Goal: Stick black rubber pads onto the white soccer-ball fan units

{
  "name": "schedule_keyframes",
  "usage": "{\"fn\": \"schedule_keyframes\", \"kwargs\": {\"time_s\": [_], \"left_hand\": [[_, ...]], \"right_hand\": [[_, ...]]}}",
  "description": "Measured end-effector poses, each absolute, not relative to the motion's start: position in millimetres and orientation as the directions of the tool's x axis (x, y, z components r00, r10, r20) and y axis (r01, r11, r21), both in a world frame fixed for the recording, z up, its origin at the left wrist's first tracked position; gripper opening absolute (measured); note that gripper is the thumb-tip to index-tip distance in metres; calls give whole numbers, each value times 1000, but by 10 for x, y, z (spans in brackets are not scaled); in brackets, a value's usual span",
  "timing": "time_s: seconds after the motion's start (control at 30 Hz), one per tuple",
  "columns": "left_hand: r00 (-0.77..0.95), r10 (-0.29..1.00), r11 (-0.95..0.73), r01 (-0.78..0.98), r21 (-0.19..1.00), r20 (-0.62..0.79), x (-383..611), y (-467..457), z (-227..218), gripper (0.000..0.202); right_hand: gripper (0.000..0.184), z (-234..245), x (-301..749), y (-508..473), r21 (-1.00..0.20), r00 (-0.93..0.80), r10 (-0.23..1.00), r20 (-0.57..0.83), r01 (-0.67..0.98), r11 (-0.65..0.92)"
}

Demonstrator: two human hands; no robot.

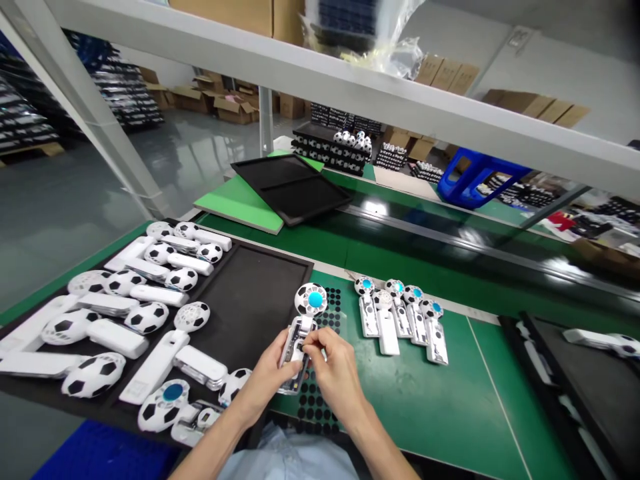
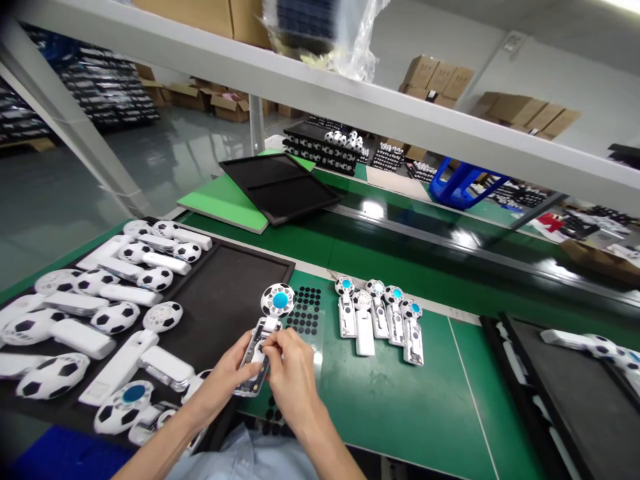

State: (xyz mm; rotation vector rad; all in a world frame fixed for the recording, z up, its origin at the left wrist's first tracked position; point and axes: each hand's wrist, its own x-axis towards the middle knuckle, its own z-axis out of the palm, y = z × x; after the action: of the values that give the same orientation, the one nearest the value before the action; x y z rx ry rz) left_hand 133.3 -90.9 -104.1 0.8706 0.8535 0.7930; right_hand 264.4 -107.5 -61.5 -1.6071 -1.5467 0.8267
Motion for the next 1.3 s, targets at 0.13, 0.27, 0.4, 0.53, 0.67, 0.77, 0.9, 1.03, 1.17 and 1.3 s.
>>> {"fn": "schedule_keyframes", "kwargs": {"time_s": [0.13, 0.27, 0.4, 0.53, 0.67, 0.77, 0.9, 1.03, 1.17, 1.3], "left_hand": [[415, 858, 418, -223, 881, -302, 1341, -920, -1021, 55], [401, 872, 386, -213, 898, -280, 1344, -928, -1056, 52], [393, 883, 353, -198, 915, -256, 1351, -925, -1084, 47], [402, 880, 354, -206, 912, -251, 1355, -916, -1104, 50], [405, 884, 310, -138, 941, -232, 1336, -896, -1129, 47], [435, 872, 300, -117, 947, -223, 1327, -880, -1127, 48], [412, 880, 310, -121, 943, -236, 1360, -875, -1094, 46], [378, 892, 343, -207, 916, -248, 1407, -885, -1064, 50], [378, 888, 376, -267, 887, -263, 1422, -902, -1005, 45], [332, 899, 385, -283, 879, -287, 1436, -930, -922, 42]], "right_hand": [[17, -616, 2629, -1083, -836, 71, 996, 46, 548, 0], [18, -644, 2620, -1086, -813, 79, 995, 61, 582, 3], [18, -658, 2610, -1093, -787, 75, 994, 74, 617, 12], [17, -646, 2609, -1091, -760, 66, 996, 57, 649, 0], [17, -643, 2626, -1076, -769, 53, 996, 65, 639, 16], [18, -654, 2635, -1067, -777, 51, 994, 92, 628, 40], [18, -693, 2626, -1080, -763, 54, 988, 147, 642, 78], [23, -773, 2614, -1141, -765, 46, 959, 279, 614, 193], [38, -841, 2602, -1223, -772, 41, 939, 341, 582, 255], [48, -881, 2587, -1281, -785, 101, 925, 366, 568, 248]]}}
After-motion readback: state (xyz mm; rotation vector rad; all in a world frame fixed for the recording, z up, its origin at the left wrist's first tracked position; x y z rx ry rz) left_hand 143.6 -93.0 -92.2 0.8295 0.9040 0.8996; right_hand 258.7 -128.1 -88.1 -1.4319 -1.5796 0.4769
